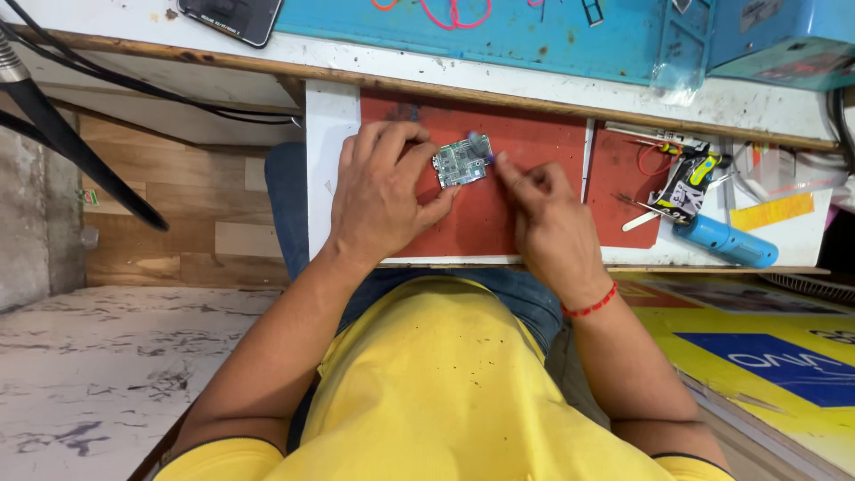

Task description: The person uses a small purple tool to scrape and clean the surface of a small circuit board placed on a red mat. They repeatedly rub the tool across the board's surface, occasionally repositioning the board with their left hand.

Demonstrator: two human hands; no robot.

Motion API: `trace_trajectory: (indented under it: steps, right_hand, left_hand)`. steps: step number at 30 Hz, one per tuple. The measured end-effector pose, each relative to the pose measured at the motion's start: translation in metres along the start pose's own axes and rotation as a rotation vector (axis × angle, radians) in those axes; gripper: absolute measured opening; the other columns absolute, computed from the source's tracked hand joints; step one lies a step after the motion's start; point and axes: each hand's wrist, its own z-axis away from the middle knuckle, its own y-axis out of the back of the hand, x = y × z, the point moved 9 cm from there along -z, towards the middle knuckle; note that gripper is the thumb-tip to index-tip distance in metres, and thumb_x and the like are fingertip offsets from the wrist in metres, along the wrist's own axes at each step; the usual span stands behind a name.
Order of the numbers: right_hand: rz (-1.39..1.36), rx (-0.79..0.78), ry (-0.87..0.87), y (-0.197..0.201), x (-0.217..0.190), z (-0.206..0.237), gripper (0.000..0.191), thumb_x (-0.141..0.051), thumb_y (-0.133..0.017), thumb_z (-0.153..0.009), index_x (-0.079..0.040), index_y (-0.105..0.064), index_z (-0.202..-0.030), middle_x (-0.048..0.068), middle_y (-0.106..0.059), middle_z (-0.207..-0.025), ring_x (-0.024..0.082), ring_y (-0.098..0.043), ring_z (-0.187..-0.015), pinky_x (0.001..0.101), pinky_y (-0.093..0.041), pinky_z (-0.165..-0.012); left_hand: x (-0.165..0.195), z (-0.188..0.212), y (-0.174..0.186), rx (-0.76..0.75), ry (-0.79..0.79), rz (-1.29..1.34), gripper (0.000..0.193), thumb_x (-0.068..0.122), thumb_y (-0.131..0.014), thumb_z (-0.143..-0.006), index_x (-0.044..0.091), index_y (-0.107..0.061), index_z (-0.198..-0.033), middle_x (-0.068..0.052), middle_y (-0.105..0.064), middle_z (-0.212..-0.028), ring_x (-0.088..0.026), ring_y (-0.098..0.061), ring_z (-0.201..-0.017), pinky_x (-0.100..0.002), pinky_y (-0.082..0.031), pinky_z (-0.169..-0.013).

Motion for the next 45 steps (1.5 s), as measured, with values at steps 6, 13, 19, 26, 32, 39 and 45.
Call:
trace_trajectory:
  steps: [6, 13, 19, 26, 32, 39, 45]
  right_hand:
    - [0.000, -0.068, 0.104, -0.002, -0.016, 0.006, 0.058, 0.002, -0.058, -0.088, -0.020, -0.064, -0.141, 0.016, -0.064, -0.108, 0.040, -0.066, -0.080, 0.0484, -0.055, -0.065]
    - [-0.018, -0.092, 0.077, -0.004, -0.017, 0.008, 0.059, 0.005, -0.058, -0.088, -0.014, -0.062, -0.144, 0.017, -0.062, -0.105, 0.038, -0.066, -0.078, 0.0484, -0.054, -0.065]
    - [0.015, -0.035, 0.086, 0.000, -0.010, 0.006, 0.062, 0.006, -0.057, -0.087, -0.016, -0.062, -0.145, 0.016, -0.062, -0.107, 0.038, -0.067, -0.080, 0.0489, -0.054, -0.066]
    - [0.016, -0.064, 0.048, -0.001, -0.005, 0.010, 0.059, 0.004, -0.058, -0.090, -0.018, -0.062, -0.144, 0.015, -0.063, -0.107, 0.038, -0.067, -0.078, 0.0489, -0.054, -0.064]
    - [0.022, -0.073, 0.077, -0.008, -0.013, 0.000, 0.060, 0.003, -0.059, -0.089, -0.019, -0.062, -0.144, 0.016, -0.063, -0.109, 0.039, -0.066, -0.076, 0.0488, -0.054, -0.063]
    - [0.018, -0.062, 0.121, -0.013, -0.018, -0.003, 0.064, 0.006, -0.058, -0.085, -0.017, -0.062, -0.144, 0.016, -0.064, -0.111, 0.038, -0.067, -0.077, 0.0482, -0.056, -0.065]
    - [0.026, -0.048, 0.015, -0.001, -0.014, 0.004, 0.058, 0.004, -0.060, -0.091, -0.016, -0.062, -0.145, 0.016, -0.062, -0.104, 0.039, -0.066, -0.076, 0.0488, -0.054, -0.063]
  left_hand:
    - [-0.003, -0.001, 0.000, -0.001, 0.051, 0.012, 0.048, 0.032, -0.091, -0.075, 0.004, -0.070, -0.106, -0.013, -0.056, -0.130, -0.033, -0.051, -0.123, -0.047, -0.042, -0.101]
    - [-0.001, -0.003, 0.001, -0.015, 0.048, 0.000, 0.043, 0.034, -0.090, -0.074, 0.007, -0.066, -0.098, -0.013, -0.056, -0.130, -0.035, -0.049, -0.124, -0.050, -0.042, -0.101]
    - [-0.001, -0.003, 0.002, -0.018, 0.047, 0.003, 0.045, 0.034, -0.089, -0.077, 0.005, -0.066, -0.103, -0.014, -0.055, -0.130, -0.035, -0.049, -0.124, -0.050, -0.042, -0.101]
    - [-0.002, -0.003, 0.001, -0.016, 0.051, -0.007, 0.045, 0.035, -0.090, -0.077, 0.005, -0.067, -0.102, -0.013, -0.055, -0.129, -0.034, -0.049, -0.123, -0.049, -0.043, -0.101]
    - [-0.002, -0.004, 0.002, -0.033, 0.038, 0.033, 0.046, 0.030, -0.089, -0.075, 0.005, -0.068, -0.107, -0.013, -0.056, -0.129, -0.034, -0.050, -0.122, -0.048, -0.042, -0.098]
    - [0.000, -0.003, 0.003, -0.035, 0.022, 0.067, 0.049, 0.026, -0.088, -0.078, 0.004, -0.066, -0.115, -0.013, -0.056, -0.129, -0.031, -0.052, -0.120, -0.046, -0.041, -0.101]
    - [0.000, -0.002, 0.002, -0.026, 0.022, 0.063, 0.048, 0.027, -0.089, -0.078, 0.004, -0.067, -0.114, -0.011, -0.056, -0.127, -0.030, -0.053, -0.119, -0.046, -0.041, -0.100]
